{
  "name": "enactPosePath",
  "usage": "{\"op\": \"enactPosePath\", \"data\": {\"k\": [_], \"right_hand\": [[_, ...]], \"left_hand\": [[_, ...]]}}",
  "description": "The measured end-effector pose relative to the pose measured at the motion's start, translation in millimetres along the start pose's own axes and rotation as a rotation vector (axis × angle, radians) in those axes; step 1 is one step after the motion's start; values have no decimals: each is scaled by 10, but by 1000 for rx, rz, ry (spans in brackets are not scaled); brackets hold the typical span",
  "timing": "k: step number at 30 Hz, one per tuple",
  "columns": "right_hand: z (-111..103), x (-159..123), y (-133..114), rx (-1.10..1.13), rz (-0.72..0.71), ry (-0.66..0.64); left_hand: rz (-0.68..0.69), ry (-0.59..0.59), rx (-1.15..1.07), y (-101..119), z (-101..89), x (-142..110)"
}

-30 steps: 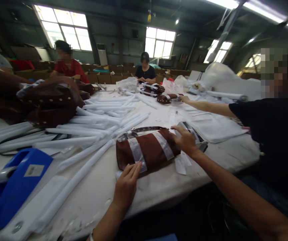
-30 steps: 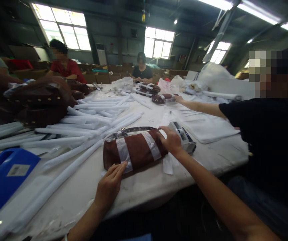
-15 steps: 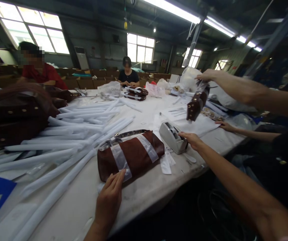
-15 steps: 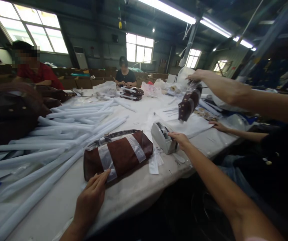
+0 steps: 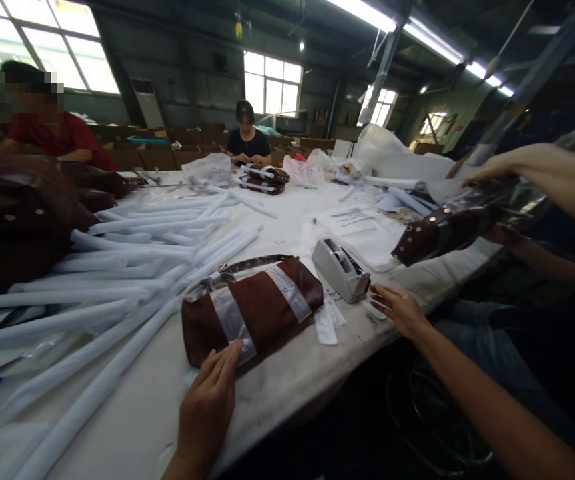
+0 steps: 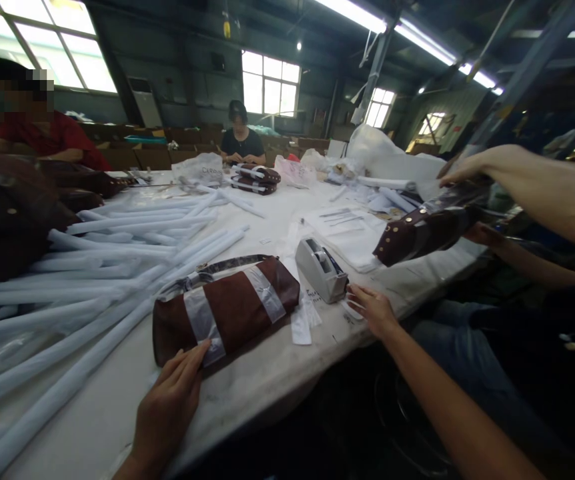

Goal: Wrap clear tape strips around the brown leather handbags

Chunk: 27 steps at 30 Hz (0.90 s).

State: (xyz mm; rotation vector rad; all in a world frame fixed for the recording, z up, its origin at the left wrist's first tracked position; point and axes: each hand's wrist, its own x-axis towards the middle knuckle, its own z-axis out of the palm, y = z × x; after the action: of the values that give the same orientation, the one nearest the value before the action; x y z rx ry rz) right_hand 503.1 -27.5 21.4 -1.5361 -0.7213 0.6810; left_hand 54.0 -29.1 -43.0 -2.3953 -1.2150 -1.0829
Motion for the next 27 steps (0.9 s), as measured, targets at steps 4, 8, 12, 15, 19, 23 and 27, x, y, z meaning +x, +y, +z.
{"op": "enactPosePath", "data": {"k": [4,8,12,15,19,23,27], "right_hand": [[34,129,143,-92,-10,22],[-36,182,127,-261,-122,85],[-202,-22,-109,-442,-328,19],[-155,-241,-410,-705,-681,-232],[341,-524,-799,-885,-1067,-619],[1139,-787,-1017,-784,-1171,-986],[1949,-895,-1039,-695,-1234,-1275]], "left_hand": [[3,-11,0,-4,-7,1],[-2,-1,-6,3,-12,5],[-9,7,-24,12,-8,12],[-6,10,-41,15,-6,19],[-11,7,-53,26,-6,17],[-47,-16,-89,52,-10,9],[-76,-33,-116,73,-12,9]]}}
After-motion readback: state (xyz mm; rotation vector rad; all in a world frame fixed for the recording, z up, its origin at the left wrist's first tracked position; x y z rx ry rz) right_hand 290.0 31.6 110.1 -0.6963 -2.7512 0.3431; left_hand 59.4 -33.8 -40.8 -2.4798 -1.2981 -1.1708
